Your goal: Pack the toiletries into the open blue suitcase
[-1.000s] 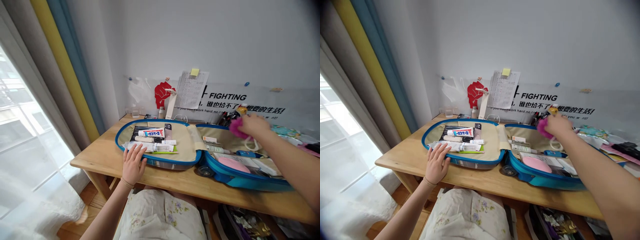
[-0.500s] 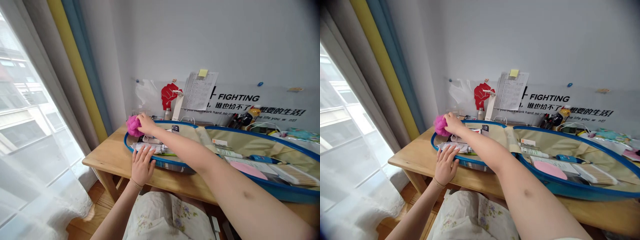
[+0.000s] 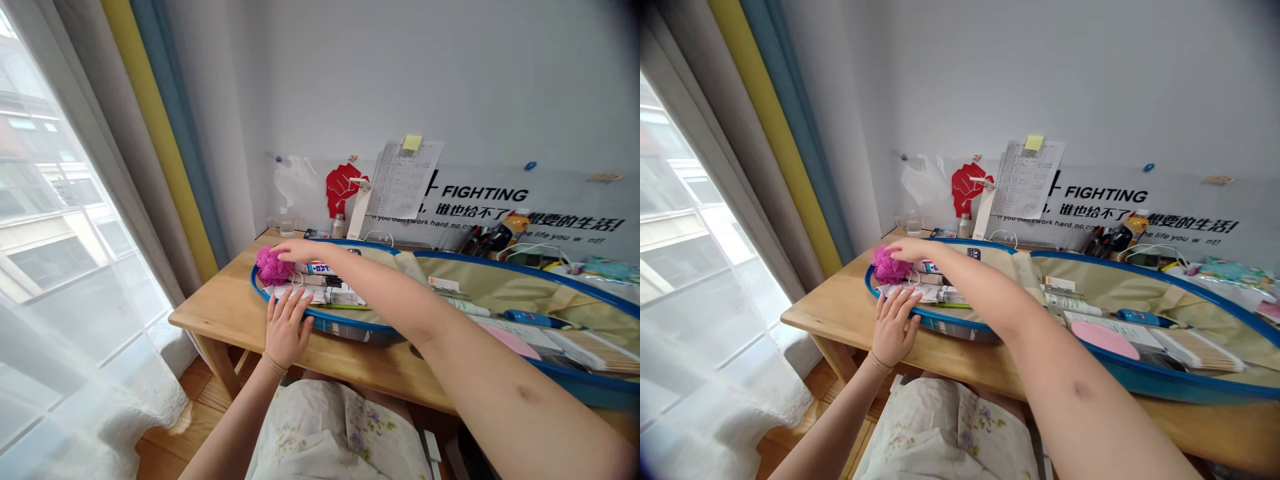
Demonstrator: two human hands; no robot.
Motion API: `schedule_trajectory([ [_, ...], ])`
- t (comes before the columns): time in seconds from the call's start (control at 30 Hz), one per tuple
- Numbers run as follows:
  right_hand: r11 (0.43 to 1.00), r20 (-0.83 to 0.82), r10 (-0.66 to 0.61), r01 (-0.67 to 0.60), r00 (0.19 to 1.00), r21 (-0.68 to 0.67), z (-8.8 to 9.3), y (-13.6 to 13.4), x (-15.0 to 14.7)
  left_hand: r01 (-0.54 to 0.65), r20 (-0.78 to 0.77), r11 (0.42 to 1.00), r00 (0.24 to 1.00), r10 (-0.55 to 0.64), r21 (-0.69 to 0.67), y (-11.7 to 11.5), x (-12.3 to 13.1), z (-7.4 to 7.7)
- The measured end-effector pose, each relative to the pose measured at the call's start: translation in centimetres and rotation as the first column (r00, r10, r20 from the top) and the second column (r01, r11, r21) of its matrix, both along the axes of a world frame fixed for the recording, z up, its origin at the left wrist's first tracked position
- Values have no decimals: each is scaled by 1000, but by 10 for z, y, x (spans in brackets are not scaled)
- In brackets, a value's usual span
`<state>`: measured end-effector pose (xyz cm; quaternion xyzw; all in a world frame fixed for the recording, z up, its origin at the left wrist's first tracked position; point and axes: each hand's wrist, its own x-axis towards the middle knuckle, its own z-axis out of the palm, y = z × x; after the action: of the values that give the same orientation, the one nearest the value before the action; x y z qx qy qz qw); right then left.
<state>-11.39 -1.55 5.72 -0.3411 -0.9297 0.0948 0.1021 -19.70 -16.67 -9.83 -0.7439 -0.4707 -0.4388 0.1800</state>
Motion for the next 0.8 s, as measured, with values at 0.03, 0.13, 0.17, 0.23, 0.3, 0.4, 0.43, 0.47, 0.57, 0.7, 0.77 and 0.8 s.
schedule_trajectory([
  [0.03, 1000, -12, 7, -7, 1000, -11, 7, 0, 13, 3, -4, 1000, 1000, -3, 5, 0, 0, 0],
  [0.13, 995, -63, -92, 89, 994, -53, 31, 1, 71, 14, -10, 1000, 1000, -14, 16, 1, -1, -1],
  [0.17, 985, -61, -161, 156, 985, -70, 39, 0, 95, 14, -8, 1000, 1000, -14, 19, 1, -1, -2],
  [0.23, 951, 2, -294, 293, 956, -93, 51, -4, 147, 12, -2, 1000, 1000, -12, 26, 2, -1, -3],
  [0.3, 899, 85, -417, 424, 905, -112, 59, -12, 200, 13, -4, 999, 1000, -13, 33, 2, -2, -5],
  [0.4, 795, 214, -564, 594, 798, -121, 59, -28, 271, 19, -14, 999, 1000, -19, 43, 3, -2, -6],
  [0.43, 767, 254, -589, 630, 767, -124, 55, -34, 291, 21, -16, 999, 1000, -20, 50, 3, -2, -5],
  [0.47, 744, 289, -604, 656, 743, -130, 50, -40, 308, 22, -17, 998, 1000, -21, 60, 4, -2, -5],
  [0.57, 691, 377, -615, 703, 693, -165, 28, -55, 345, 28, -24, 995, 999, -26, 91, 4, -2, -4],
  [0.7, 633, 482, -598, 746, 640, -204, -5, -67, 366, 32, -32, 994, 999, -28, 101, 5, -2, -4],
  [0.77, 604, 535, -590, 770, 605, -205, -18, -68, 369, 30, -28, 995, 999, -27, 91, 6, -2, -5],
  [0.8, 591, 560, -584, 781, 588, -204, -24, -68, 370, 30, -26, 996, 999, -28, 86, 6, -2, -5],
])
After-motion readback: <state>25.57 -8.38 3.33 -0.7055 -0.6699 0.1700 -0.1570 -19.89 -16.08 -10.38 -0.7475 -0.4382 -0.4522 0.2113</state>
